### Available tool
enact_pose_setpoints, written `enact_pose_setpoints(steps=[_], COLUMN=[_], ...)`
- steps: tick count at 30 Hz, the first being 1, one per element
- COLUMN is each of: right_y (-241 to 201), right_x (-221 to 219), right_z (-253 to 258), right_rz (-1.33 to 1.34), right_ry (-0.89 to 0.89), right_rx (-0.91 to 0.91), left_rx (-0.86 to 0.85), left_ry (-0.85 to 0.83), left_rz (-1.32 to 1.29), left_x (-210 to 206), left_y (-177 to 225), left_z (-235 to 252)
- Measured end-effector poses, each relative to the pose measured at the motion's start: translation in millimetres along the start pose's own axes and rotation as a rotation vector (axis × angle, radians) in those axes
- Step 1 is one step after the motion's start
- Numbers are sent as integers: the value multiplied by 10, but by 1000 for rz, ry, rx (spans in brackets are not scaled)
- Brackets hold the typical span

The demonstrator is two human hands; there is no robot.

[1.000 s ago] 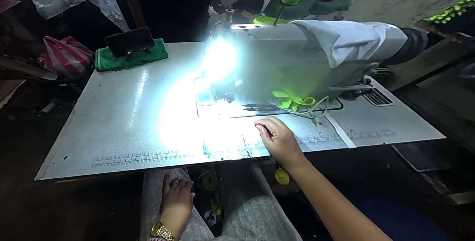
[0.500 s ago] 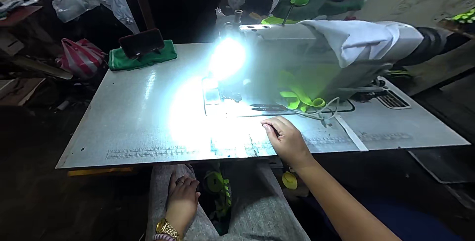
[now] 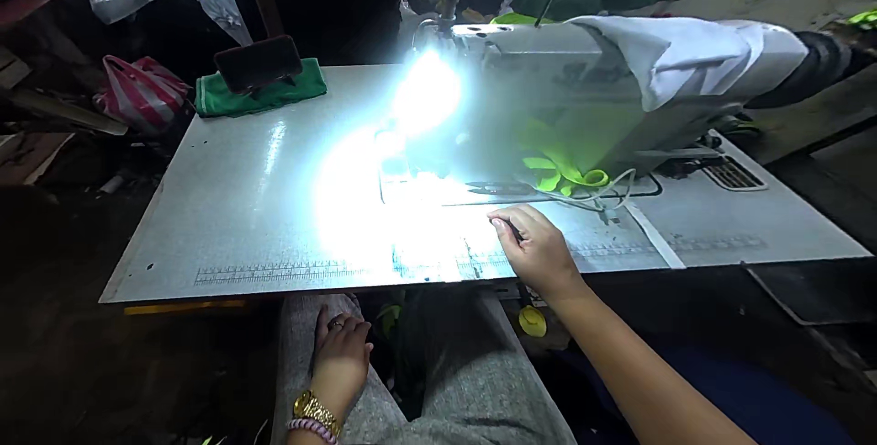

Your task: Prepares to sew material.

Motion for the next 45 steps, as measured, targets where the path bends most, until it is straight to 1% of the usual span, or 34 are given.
enact_pose_setpoints(steps=[4, 8, 11, 19, 31, 34, 38, 43, 45], right_y=[7, 0, 0, 51, 85, 78, 76, 67, 78], right_x=[-7, 6, 7, -16, -29, -30, -27, -29, -32], right_z=[-13, -33, -40, -41, -44, -60, -60, -79, -65], right_rz=[12, 11, 7, 0, 28, 29, 29, 25, 21], right_ry=[6, 12, 10, 5, 7, 5, 4, -3, 2], right_rx=[8, -13, -22, -41, -55, -61, -58, -61, -63], left_rx=[5, -15, -10, -32, 15, 4, 10, 18, 3], left_ry=[68, 138, 140, 243, 112, 159, 101, 90, 119], left_rz=[-17, -3, -3, -37, -36, -37, -46, -38, -47], left_x=[-37, -41, -36, -14, -16, -31, -29, -18, -10], left_y=[-64, -22, -22, -19, -97, -89, -74, -90, -90], left_z=[-59, -102, -121, -147, -109, -125, -107, -105, -108])
Point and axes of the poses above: each hand's wrist, its own z-axis towards the middle knuckle, its own x-axis out of the back of the hand, y = z × x, the point moved 8 cm from there along z, towards the middle knuckle, and after that the axes turned 11 degrees about -y, right-handed, at the moved point
